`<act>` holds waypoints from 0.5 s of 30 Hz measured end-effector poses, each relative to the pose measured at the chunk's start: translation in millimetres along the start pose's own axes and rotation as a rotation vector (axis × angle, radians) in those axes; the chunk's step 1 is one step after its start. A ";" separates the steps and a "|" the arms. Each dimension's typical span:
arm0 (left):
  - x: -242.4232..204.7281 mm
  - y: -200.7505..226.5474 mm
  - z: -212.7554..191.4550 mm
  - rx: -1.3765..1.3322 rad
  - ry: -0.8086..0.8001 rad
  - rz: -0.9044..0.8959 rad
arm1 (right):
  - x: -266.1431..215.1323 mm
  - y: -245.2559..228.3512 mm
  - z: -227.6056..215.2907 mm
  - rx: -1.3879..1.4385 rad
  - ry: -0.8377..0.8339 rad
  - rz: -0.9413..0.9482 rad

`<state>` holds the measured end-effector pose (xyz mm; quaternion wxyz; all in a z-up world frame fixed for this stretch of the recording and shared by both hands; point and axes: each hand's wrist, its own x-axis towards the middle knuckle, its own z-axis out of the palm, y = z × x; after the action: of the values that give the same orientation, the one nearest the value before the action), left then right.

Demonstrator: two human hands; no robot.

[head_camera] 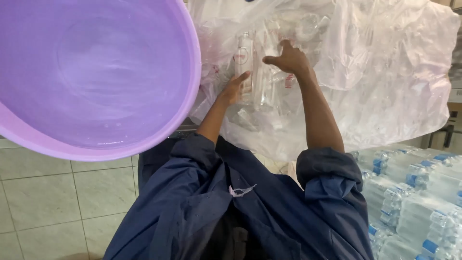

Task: The person repeatedly takes clear plastic bottles from a large bag, rinses them in a purple basin filled with water, and places them onto a metal table. The process involves submerging the bottles, shaking them to rinse, and transferring them to a drying area.

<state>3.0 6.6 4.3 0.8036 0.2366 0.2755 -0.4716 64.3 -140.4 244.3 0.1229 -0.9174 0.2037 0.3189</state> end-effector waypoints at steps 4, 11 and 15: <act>45.9 -38.2 -107.0 0.361 -0.015 0.120 | 10.6 56.2 36.5 0.164 -0.164 0.042; -13.5 40.5 -44.5 0.391 -0.163 -0.082 | -73.9 36.5 46.9 0.677 -0.272 0.247; 54.9 31.3 -87.2 0.230 -0.151 -0.093 | -51.2 46.4 70.0 0.850 -0.138 0.333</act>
<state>33.7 41.8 -92.7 0.7670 0.2779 0.1691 -0.5531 -30.7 -141.5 218.8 0.4484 -0.7171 0.4524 0.2828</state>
